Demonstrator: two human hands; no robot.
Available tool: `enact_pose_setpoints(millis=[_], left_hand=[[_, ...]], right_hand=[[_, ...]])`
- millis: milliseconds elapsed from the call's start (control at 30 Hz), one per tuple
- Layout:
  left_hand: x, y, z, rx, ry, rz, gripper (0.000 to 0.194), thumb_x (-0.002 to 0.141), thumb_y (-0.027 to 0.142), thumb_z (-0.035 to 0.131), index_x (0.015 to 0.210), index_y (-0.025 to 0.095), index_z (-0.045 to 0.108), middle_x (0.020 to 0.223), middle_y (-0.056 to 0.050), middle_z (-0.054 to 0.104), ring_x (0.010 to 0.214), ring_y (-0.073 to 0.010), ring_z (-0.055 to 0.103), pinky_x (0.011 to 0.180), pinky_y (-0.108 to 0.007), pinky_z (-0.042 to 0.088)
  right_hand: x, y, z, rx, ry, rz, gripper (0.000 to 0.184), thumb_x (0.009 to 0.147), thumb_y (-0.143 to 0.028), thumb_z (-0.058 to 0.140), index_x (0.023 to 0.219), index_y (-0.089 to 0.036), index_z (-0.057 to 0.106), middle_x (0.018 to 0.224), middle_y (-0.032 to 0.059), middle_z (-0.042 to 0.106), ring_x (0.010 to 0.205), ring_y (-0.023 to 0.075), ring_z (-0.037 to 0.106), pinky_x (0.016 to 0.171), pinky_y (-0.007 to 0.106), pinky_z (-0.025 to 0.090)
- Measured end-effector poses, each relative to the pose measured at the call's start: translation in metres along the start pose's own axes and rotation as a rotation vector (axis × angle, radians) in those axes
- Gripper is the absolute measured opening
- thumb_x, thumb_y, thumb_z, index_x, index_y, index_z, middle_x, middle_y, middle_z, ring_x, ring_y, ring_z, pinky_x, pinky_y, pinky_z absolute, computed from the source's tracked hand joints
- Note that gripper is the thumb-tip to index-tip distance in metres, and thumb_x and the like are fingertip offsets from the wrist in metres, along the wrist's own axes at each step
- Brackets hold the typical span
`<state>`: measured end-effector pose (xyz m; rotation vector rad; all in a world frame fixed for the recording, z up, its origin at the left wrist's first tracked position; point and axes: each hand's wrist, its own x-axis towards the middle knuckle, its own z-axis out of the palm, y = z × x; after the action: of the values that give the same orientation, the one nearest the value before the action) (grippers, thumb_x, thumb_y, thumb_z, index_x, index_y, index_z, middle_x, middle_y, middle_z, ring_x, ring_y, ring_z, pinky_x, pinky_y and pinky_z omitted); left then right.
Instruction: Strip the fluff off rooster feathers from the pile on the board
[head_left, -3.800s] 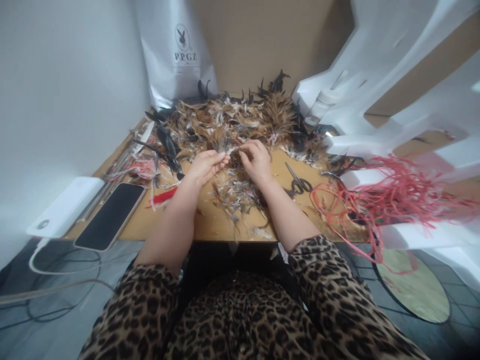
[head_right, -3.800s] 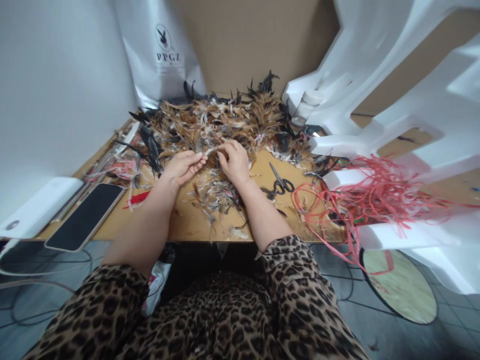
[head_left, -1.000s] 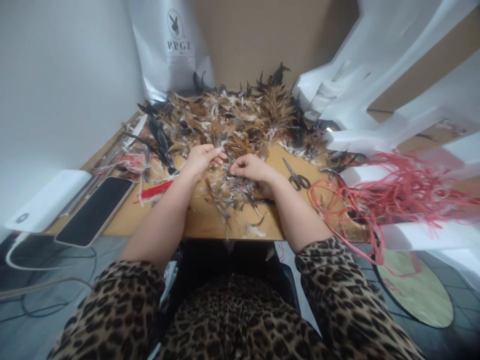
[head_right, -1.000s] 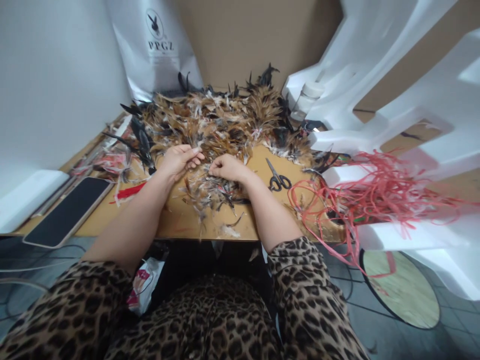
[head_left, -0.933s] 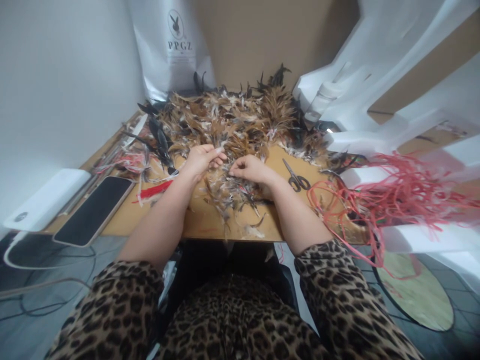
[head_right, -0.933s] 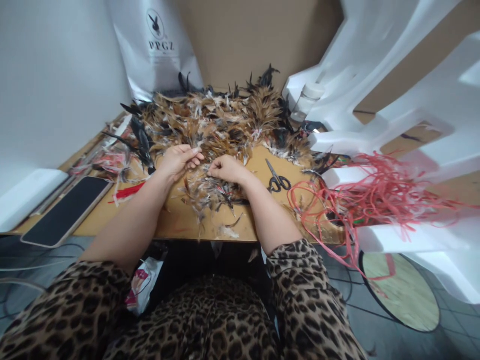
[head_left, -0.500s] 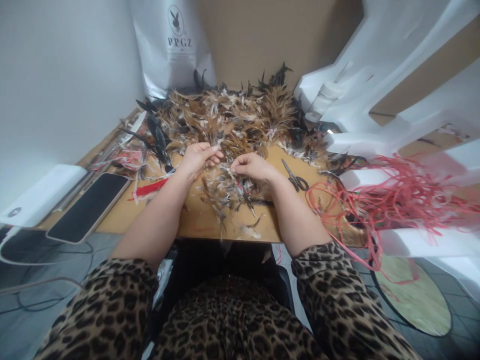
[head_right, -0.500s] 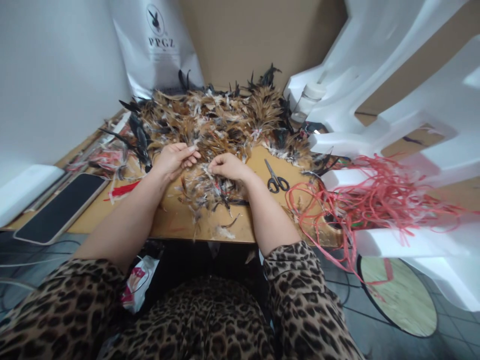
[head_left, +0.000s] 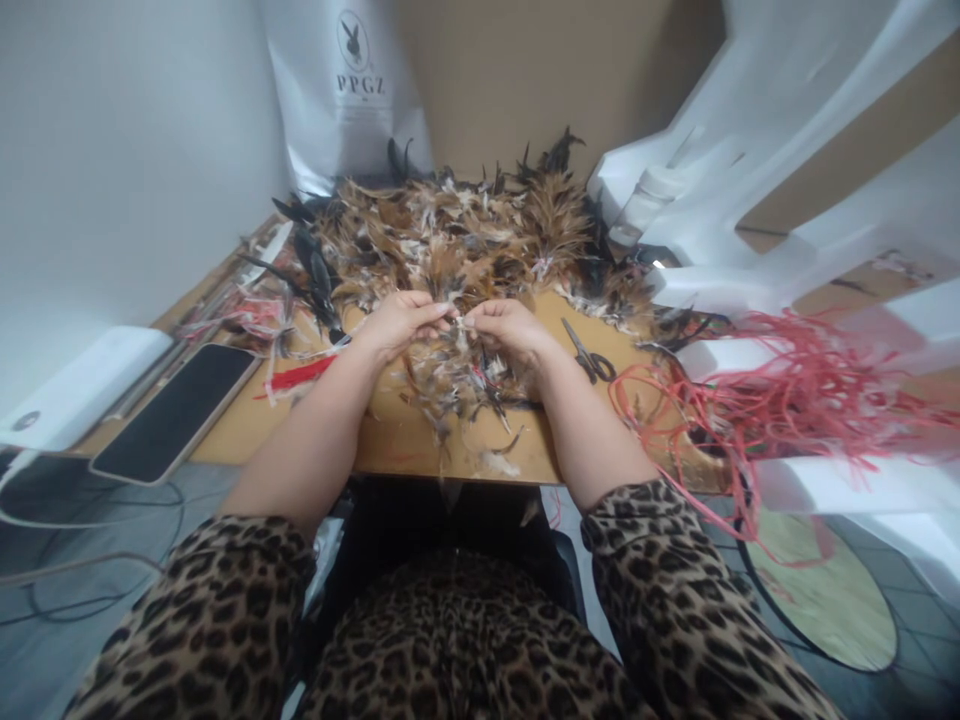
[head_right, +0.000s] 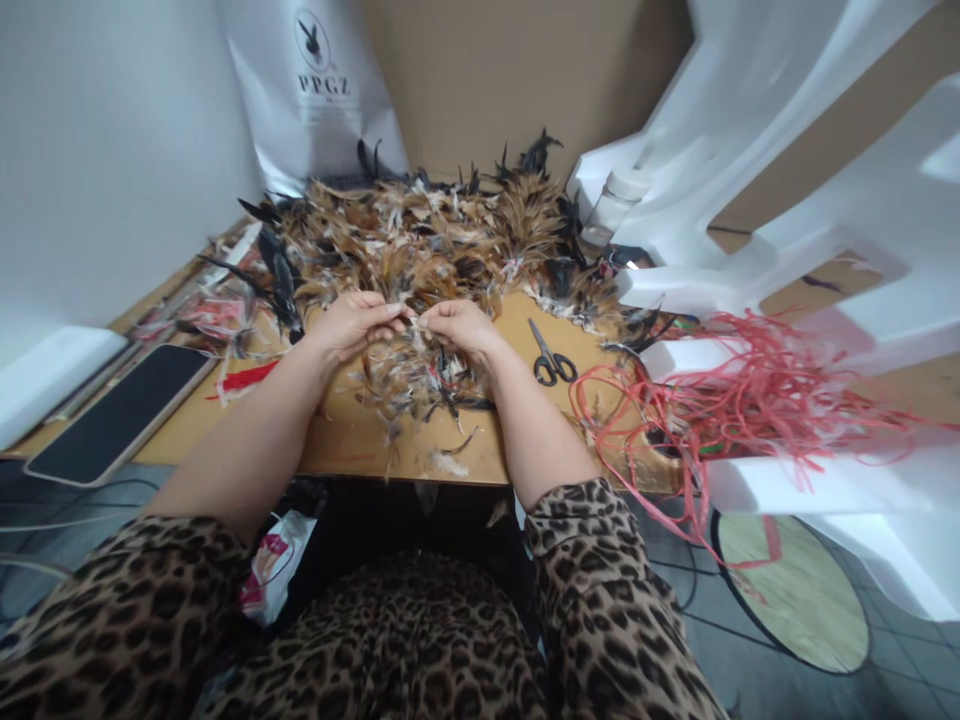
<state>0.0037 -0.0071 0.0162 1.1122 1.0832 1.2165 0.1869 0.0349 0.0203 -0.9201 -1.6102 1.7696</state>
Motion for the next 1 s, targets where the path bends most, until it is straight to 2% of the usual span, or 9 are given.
enact_pose_setpoints(millis=[133,233,400,567,733,800,900,1000], left_hand=[[0.001,-0.004,0.0,0.098,-0.045,0.017,0.027,0.06,0.033,0.077,0.065,0.009,0.066,0.063,-0.009,0.067,0.05,-0.009,0.059,0.05,-0.017,0.046],[0.002,-0.004,0.0,0.135,-0.028,0.037,0.026,0.06,0.033,0.077,0.062,0.009,0.067,0.062,-0.008,0.067,0.052,-0.0095,0.06,0.051,-0.018,0.047],[0.001,0.001,-0.001,0.051,0.019,0.041,0.025,0.059,0.03,0.077,0.066,0.009,0.067,0.066,-0.008,0.068,0.055,-0.0088,0.06,0.054,-0.017,0.047],[0.0,0.006,-0.005,-0.026,0.08,0.011,0.021,0.063,0.027,0.074,0.07,0.009,0.065,0.066,-0.005,0.066,0.051,-0.0055,0.057,0.051,-0.014,0.046],[-0.001,0.008,-0.008,-0.123,0.038,0.014,0.018,0.065,0.025,0.073,0.072,0.01,0.065,0.069,-0.004,0.065,0.053,-0.0041,0.058,0.051,-0.013,0.046],[-0.002,0.008,-0.007,-0.136,0.023,0.011,0.018,0.066,0.025,0.072,0.073,0.01,0.065,0.071,-0.005,0.066,0.055,-0.0046,0.058,0.052,-0.013,0.046],[-0.002,0.009,-0.005,-0.115,0.032,0.001,0.018,0.068,0.026,0.071,0.075,0.009,0.066,0.073,-0.007,0.068,0.055,-0.0055,0.059,0.051,-0.013,0.047],[-0.002,0.01,-0.004,-0.087,0.065,0.014,0.02,0.067,0.026,0.071,0.077,0.009,0.067,0.071,-0.007,0.068,0.055,-0.0062,0.059,0.051,-0.014,0.046]], right_hand=[[0.0,0.0,0.004,-0.034,0.039,0.006,0.027,0.06,-0.034,0.074,0.065,-0.013,0.058,0.049,-0.0041,0.055,0.036,0.0015,0.031,0.035,0.016,0.018],[0.0,-0.001,0.005,-0.01,0.068,0.016,0.031,0.059,-0.038,0.075,0.066,-0.014,0.058,0.05,-0.0037,0.055,0.037,0.0018,0.033,0.034,0.016,0.019],[-0.001,-0.005,0.004,0.157,0.069,0.035,0.038,0.059,-0.044,0.075,0.068,-0.014,0.054,0.053,-0.0027,0.056,0.037,0.0013,0.034,0.034,0.015,0.018],[-0.002,-0.012,-0.002,0.31,0.04,0.112,0.038,0.067,-0.048,0.07,0.075,-0.015,0.052,0.049,-0.0064,0.047,0.035,0.0006,0.028,0.035,0.015,0.016],[-0.003,-0.015,-0.008,0.427,0.0,0.149,0.037,0.069,-0.049,0.067,0.078,-0.017,0.052,0.052,-0.0068,0.048,0.037,0.0011,0.033,0.036,0.014,0.023],[-0.004,-0.015,-0.008,0.457,-0.012,0.139,0.036,0.068,-0.046,0.069,0.08,-0.016,0.054,0.056,-0.0052,0.052,0.042,0.002,0.039,0.038,0.014,0.028],[-0.005,-0.013,-0.006,0.427,-0.017,0.072,0.034,0.061,-0.031,0.076,0.085,-0.015,0.058,0.062,-0.0035,0.058,0.049,0.0037,0.048,0.043,0.015,0.036],[-0.005,-0.01,-0.001,0.334,0.043,0.015,0.033,0.056,-0.022,0.078,0.083,-0.014,0.061,0.06,-0.0033,0.06,0.048,0.0035,0.048,0.043,0.015,0.037]])
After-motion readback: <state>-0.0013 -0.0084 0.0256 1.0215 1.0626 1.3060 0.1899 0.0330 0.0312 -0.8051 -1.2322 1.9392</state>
